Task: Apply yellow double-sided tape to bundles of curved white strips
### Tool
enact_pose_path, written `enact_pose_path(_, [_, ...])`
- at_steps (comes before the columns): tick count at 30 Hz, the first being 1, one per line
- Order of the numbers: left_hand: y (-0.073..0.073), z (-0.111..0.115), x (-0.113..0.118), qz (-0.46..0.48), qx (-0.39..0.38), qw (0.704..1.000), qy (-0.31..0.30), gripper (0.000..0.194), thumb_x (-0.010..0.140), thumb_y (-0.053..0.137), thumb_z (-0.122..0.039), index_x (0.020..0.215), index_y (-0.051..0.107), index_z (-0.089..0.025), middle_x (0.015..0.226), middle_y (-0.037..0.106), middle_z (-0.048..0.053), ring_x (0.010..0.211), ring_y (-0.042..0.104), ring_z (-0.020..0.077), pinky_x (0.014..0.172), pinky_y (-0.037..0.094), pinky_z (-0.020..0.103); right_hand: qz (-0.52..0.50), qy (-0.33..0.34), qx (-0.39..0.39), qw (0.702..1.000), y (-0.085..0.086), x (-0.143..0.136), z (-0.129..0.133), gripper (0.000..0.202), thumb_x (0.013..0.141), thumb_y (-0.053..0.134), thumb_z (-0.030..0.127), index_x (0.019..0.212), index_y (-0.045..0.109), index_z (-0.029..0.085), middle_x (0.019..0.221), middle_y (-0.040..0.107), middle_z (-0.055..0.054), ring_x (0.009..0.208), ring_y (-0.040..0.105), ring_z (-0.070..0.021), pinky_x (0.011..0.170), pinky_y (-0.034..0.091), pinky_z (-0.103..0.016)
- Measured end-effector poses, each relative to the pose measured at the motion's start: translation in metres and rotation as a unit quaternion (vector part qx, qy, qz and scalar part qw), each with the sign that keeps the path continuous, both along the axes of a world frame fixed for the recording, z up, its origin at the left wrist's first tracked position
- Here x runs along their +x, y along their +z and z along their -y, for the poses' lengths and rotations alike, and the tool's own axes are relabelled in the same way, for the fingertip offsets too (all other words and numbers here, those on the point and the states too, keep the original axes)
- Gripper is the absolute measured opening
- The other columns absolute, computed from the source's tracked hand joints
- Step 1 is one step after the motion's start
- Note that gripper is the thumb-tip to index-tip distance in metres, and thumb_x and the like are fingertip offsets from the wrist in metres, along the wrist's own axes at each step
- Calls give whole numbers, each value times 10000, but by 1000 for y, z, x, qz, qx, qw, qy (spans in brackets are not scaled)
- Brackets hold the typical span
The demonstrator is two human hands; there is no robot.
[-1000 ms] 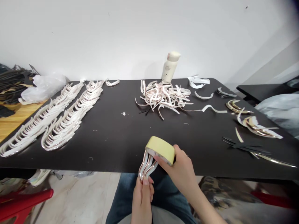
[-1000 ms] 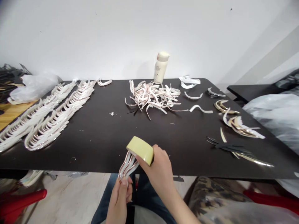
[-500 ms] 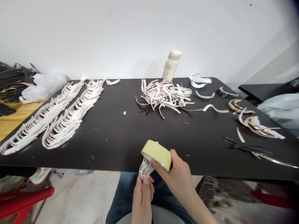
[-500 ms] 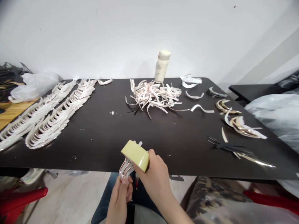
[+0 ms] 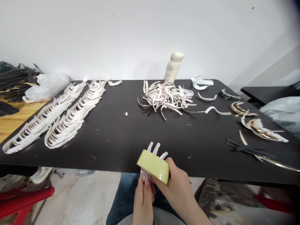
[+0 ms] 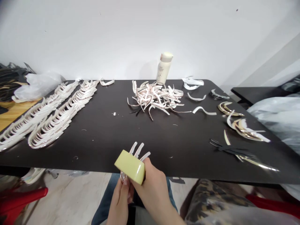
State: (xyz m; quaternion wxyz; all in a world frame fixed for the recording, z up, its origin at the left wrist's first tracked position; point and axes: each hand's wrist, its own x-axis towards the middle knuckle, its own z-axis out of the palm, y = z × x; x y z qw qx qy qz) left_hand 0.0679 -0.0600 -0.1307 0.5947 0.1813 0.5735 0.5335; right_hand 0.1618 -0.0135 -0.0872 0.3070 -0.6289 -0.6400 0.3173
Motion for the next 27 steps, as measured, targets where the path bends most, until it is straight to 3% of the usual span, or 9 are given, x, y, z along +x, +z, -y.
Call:
enact_pose_path(7, [5,-1,-1,-17,0,1000,-8,568,655,596,-741,670,526,-178,527,380,-74,489,305,89,475,247,220,-116,-38,26,992,13,3,4,246,703,649,319,674,418,238,557,555,56,484,523,-132,443,349,-215])
enact_pose_path(15, [5,1,-1,-29,-27,999,-3,599,620,574,-780,690,538,-187,544,383,-70,508,328,101,491,293,231,-64,66,-43,995,1,1,0,136,738,574,209,721,440,224,618,604,37,530,558,-144,508,379,-220])
enact_pose_path(22, [5,0,0,3,-5,1000,15,566,614,636,-734,659,544,-177,537,389,-77,498,328,81,478,294,210,-190,-34,-6,981,12,1,6,184,690,630,239,700,446,233,577,533,61,482,495,-121,463,382,-217])
enact_pose_path(27, [1,3,0,-4,-40,999,29,614,558,659,-747,766,580,-174,531,401,-82,510,349,92,490,322,224,-129,21,-56,990,-1,-6,4,140,714,571,191,714,436,227,569,563,56,504,529,-131,473,373,-208])
